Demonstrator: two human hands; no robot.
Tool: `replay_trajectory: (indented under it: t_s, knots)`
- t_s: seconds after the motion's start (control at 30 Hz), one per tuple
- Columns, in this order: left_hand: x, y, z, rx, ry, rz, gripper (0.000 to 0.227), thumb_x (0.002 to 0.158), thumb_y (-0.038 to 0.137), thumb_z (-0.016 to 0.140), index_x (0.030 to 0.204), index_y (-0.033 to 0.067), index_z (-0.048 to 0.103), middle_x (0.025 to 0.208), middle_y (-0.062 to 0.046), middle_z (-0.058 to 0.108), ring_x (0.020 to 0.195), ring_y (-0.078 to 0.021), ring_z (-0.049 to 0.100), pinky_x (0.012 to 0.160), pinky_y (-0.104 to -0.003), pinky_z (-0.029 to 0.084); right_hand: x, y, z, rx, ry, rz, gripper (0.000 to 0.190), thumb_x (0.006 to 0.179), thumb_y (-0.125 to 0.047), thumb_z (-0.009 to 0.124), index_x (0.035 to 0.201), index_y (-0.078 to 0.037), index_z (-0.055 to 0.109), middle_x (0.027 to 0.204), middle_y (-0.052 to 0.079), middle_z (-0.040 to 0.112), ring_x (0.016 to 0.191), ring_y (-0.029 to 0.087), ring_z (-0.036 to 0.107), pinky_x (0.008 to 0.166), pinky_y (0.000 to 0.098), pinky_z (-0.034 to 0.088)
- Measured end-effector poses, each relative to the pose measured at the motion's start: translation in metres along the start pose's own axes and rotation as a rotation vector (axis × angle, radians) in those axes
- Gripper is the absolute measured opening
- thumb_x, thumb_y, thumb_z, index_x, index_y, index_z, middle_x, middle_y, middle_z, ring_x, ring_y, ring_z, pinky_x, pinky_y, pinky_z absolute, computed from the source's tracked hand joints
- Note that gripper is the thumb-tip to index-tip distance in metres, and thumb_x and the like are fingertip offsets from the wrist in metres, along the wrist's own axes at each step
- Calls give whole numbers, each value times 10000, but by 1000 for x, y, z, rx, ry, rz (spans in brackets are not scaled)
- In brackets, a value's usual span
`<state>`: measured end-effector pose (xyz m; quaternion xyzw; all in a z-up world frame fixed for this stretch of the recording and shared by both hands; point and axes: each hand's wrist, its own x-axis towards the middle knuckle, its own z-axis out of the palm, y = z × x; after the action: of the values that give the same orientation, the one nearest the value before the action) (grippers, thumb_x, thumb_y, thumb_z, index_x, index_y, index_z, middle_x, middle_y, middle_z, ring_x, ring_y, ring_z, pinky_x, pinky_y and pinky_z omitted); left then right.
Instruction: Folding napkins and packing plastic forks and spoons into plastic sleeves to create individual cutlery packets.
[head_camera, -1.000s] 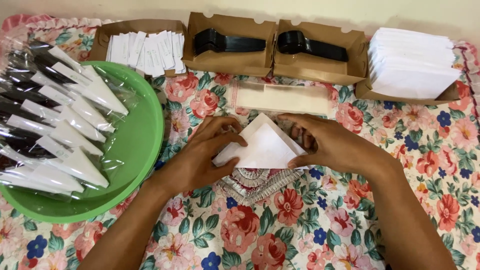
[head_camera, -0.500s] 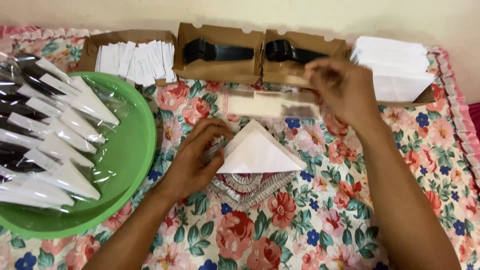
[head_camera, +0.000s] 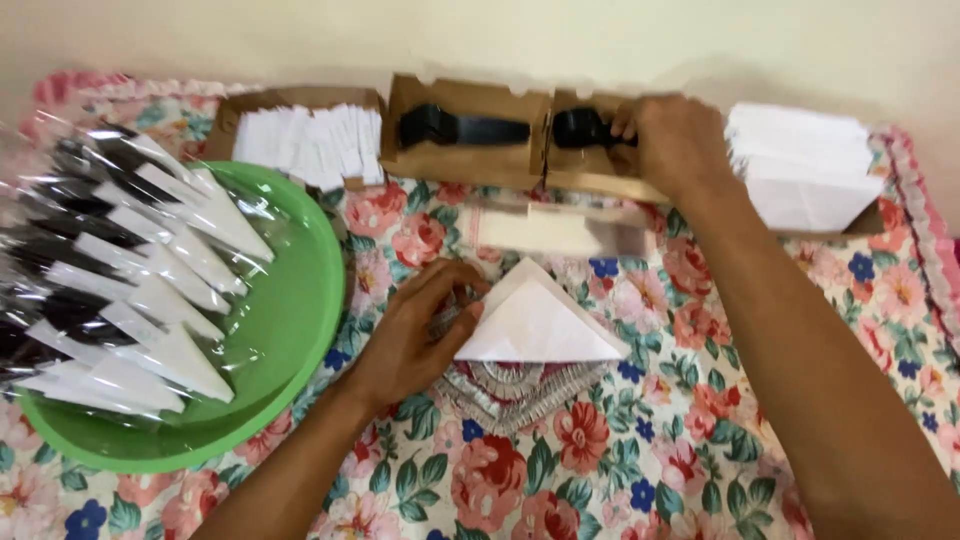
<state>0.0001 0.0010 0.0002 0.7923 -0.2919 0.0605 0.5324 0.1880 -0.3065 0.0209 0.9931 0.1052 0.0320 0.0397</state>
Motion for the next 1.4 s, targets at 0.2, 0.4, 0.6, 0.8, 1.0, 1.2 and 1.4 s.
replay_trajectory:
  t_s: [0.2,0.4,0.6,0.8,1.0,1.2,1.4]
  knots:
    - [4,5,-3,-55,68,18,117,967,9,595,1059,6,667,966,-167,666,781,-319,672,660,-417,531,6,13,26,38,83,6,238,832,-424,785,975,-235,812,830,129,765,858,431,757,783,543,606]
    - [3,4,-3,-80,67,28,113,976,37,596,1062,0,660,953,-163,660,786,-313,679,655,-417,530,-15,5,4,99,101,-23,247,855,-279,816,998,-78,814,857,213,759,859,455,740,790,550,602]
    - [1,7,-4,-135,115,-39,120,978,36,610,1069,-12,672,921,-179,657,770,-297,650,662,-418,523,-23,4,0,133,159,-27,136,931,-220,780,1055,-194,832,935,149,775,919,405,737,812,515,602]
    - [-1,-1,-2,-201,209,-96,131,1011,75,579,1073,9,673,883,-173,656,728,-266,603,638,-388,507,-35,1,-21,360,396,-118,167,965,-203,858,1089,-120,783,918,94,746,850,307,736,694,396,605]
    - [-3,-3,-1,-303,272,-193,165,1018,108,593,1120,3,670,889,-170,693,722,-167,528,648,-336,507,-103,-81,-66,1010,148,-34,130,875,-134,787,1004,-119,783,855,108,767,732,210,725,589,327,611]
    - [0,3,0,-39,133,-90,234,886,85,713,1097,-6,666,1025,-250,672,874,-392,662,730,-477,538,-135,-116,-66,1227,-304,319,217,811,-56,763,951,110,754,804,277,747,613,298,746,546,378,649]
    - [-3,4,4,163,-105,-49,249,911,172,679,1131,58,667,1106,-174,578,985,-367,564,882,-504,460,-142,-121,-49,1117,-306,343,214,814,-120,786,901,77,783,727,234,759,562,260,756,548,340,675]
